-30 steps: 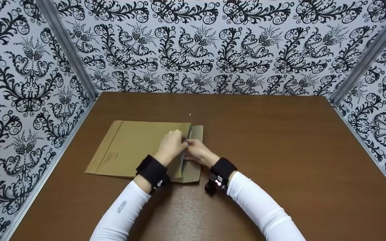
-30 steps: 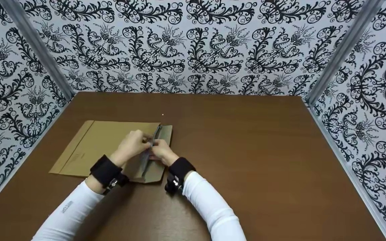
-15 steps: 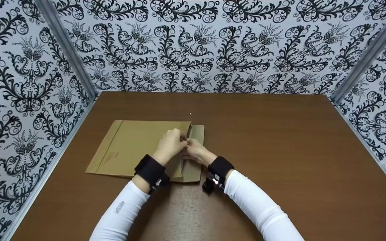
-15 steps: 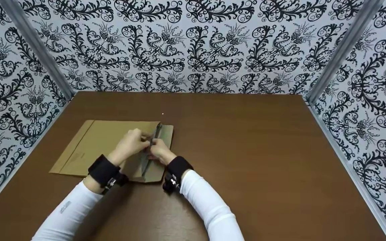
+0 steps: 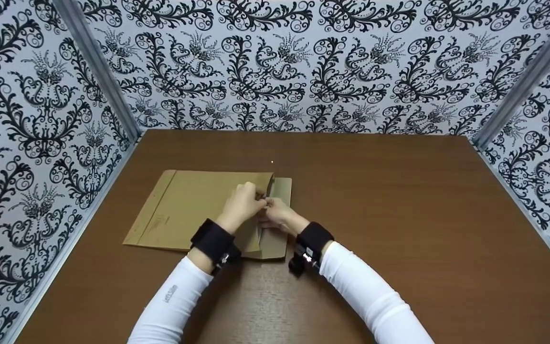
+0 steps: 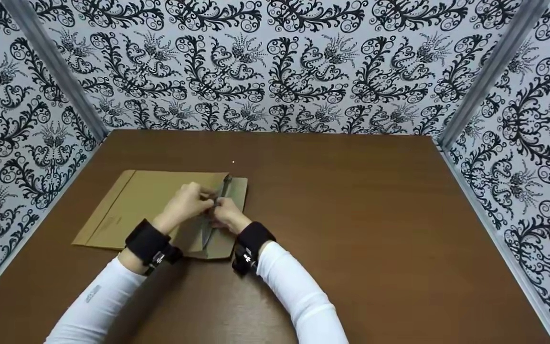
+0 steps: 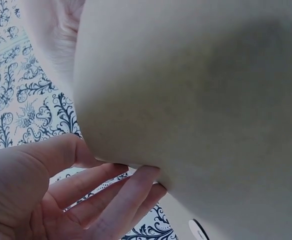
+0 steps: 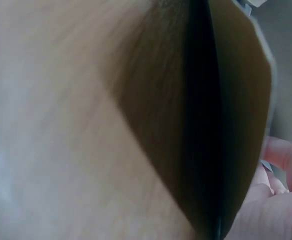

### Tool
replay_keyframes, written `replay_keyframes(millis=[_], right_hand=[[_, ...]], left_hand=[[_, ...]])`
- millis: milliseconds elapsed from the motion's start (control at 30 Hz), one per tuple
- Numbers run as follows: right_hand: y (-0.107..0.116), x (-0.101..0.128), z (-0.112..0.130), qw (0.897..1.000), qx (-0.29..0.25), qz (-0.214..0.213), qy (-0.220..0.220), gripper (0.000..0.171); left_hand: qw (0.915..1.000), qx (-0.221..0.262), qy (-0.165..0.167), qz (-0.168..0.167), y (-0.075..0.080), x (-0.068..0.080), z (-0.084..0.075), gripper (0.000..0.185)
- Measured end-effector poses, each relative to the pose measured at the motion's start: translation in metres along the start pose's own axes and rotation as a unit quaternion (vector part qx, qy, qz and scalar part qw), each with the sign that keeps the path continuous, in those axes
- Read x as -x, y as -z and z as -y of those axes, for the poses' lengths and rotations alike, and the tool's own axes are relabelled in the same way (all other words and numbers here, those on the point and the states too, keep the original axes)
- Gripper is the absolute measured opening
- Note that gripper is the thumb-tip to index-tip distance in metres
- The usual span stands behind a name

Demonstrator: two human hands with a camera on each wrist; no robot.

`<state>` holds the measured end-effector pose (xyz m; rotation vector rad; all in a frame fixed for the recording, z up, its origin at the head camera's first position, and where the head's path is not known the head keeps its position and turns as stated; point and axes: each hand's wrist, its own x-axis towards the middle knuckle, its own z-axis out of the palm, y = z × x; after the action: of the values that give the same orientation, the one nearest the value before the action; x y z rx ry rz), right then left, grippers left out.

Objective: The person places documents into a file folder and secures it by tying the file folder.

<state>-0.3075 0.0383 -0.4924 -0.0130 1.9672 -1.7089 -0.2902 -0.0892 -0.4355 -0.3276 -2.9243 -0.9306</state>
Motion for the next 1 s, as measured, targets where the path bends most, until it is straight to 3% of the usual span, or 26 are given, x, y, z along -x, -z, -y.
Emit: replay_keyframes(millis=[300,767,900,1000], right_hand=[[0.016,0.011,0.003,0.999,0.035,0.020,0.020,0.042],[0.038,0.037,0.005,0.997,0.033,-0.007,0.074,0.027],[0.043,0.042,0.002,0.990,0.085,-0.036,0.107,0.015],[0.049,0.045,0.000,0.980,0.146,-0.058,0.122,0.017]], left_hand=[[0.9999,0.016,-0.002,0.003,-0.001,-0.001,0.004,0.012],[0.9996,0.019,-0.010,0.019,-0.010,-0.002,0.012,0.022],[0.9994,0.024,-0.008,0.025,-0.012,0.000,0.012,0.023],[0.9992,0.023,-0.004,0.033,-0.014,0.000,0.011,0.027]])
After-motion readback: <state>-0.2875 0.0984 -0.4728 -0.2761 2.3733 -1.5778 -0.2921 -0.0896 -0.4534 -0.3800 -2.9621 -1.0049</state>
